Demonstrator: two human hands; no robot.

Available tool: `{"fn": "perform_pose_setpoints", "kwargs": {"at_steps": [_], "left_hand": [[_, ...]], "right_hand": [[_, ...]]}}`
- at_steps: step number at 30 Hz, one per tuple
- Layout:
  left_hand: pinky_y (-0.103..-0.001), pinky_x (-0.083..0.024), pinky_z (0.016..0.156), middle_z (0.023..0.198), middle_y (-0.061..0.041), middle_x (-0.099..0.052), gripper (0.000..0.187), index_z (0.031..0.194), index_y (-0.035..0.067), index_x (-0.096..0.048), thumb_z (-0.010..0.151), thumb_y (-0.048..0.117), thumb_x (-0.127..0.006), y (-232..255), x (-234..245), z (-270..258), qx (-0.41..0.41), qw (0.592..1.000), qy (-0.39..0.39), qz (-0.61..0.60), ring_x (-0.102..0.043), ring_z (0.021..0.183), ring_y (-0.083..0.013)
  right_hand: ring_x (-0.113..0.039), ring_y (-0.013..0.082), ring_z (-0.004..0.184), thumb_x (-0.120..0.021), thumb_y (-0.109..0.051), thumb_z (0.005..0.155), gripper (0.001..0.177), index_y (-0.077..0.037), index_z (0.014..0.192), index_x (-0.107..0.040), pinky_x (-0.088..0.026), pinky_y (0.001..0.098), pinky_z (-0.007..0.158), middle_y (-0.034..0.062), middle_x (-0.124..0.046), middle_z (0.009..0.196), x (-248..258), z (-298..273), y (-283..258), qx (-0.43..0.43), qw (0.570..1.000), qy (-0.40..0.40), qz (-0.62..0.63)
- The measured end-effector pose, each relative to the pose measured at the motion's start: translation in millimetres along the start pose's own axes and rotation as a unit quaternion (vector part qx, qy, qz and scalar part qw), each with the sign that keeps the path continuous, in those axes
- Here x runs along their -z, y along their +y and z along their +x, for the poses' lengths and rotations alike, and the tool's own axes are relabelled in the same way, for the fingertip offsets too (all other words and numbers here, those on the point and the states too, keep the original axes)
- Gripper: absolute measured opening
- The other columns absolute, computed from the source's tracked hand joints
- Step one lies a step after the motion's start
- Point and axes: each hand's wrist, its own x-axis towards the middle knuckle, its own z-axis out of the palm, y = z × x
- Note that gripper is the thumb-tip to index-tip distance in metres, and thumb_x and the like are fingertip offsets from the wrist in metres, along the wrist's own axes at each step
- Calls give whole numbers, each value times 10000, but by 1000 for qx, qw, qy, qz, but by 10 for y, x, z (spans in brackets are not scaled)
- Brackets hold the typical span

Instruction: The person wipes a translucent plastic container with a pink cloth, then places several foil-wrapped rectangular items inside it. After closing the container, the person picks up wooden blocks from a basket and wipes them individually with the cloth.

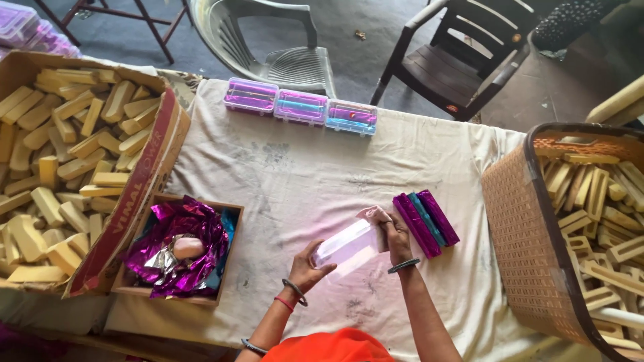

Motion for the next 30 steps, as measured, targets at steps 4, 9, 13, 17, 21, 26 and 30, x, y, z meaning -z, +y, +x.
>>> {"fn": "perform_pose_setpoints", "kwargs": {"at_steps": [4, 9, 13, 17, 21, 26, 30], "left_hand": [[-390, -631, 861, 1007, -109, -739, 590, 1306, 48, -568, 807, 198, -843, 142, -46, 43, 120, 958, 38, -258, -755, 984, -277], [-430, -659, 778, 934, -141, -732, 448, 1191, 37, -556, 873, 258, -781, 169, -81, 110, 156, 896, 117, -399, -782, 884, -317], [-452, -626, 710, 913, -154, -722, 435, 1198, 59, -575, 871, 269, -772, -33, -137, 93, 193, 860, 145, -450, -765, 837, -347], [-516, -616, 677, 907, -160, -688, 431, 1225, 193, -565, 832, 240, -735, -113, -197, 47, 273, 816, 190, -474, -730, 790, -397], [-506, -667, 795, 1116, -130, -726, 460, 1318, 82, -556, 902, 162, -736, -832, -459, 157, 206, 762, 218, -574, -737, 991, -334], [-549, -670, 755, 1147, -151, -658, 473, 1285, 95, -497, 883, 183, -729, -535, -576, 145, 332, 768, 211, -505, -719, 993, -353], [-386, -653, 640, 1224, -141, -698, 558, 1331, 78, -586, 876, 359, -748, -243, -529, 3, 392, 800, 62, -450, -761, 923, -281]], "right_hand": [[-694, 124, 940, -561, -130, 1018, 293, -17, 1245, -708, -571, 251, 819, 86, -723, 1085, 165, -48, 59, -112, 993, -15, 34], [-723, 124, 762, -509, -213, 999, 296, -69, 1209, -660, -502, 209, 469, 95, -771, 1078, 2, -413, 23, -168, 981, 66, 76], [-577, 71, 586, -509, -201, 1041, 290, -68, 1232, -683, -443, 187, 425, 76, -752, 950, 130, -636, 501, -119, 985, 90, 85], [-472, 46, 510, -502, -152, 1078, 223, -62, 1189, -674, -394, 205, 421, 11, -659, 794, 108, -830, 525, -88, 983, 88, 137], [-480, 71, 576, -531, -133, 1128, 192, -69, 1196, -699, -403, 228, 475, 0, -628, 842, -145, -997, 317, -20, 986, 144, 79], [-580, 197, 1208, -552, -33, 1018, 282, -58, 1294, -606, -472, 322, 1017, 94, -618, 1282, -479, -995, -37, 164, 956, 184, -157], [-585, 251, 1264, -564, -19, 1025, 284, -64, 1292, -649, -497, 363, 1041, 153, -592, 1351, -485, -950, -100, 229, 915, 173, -283]]}}
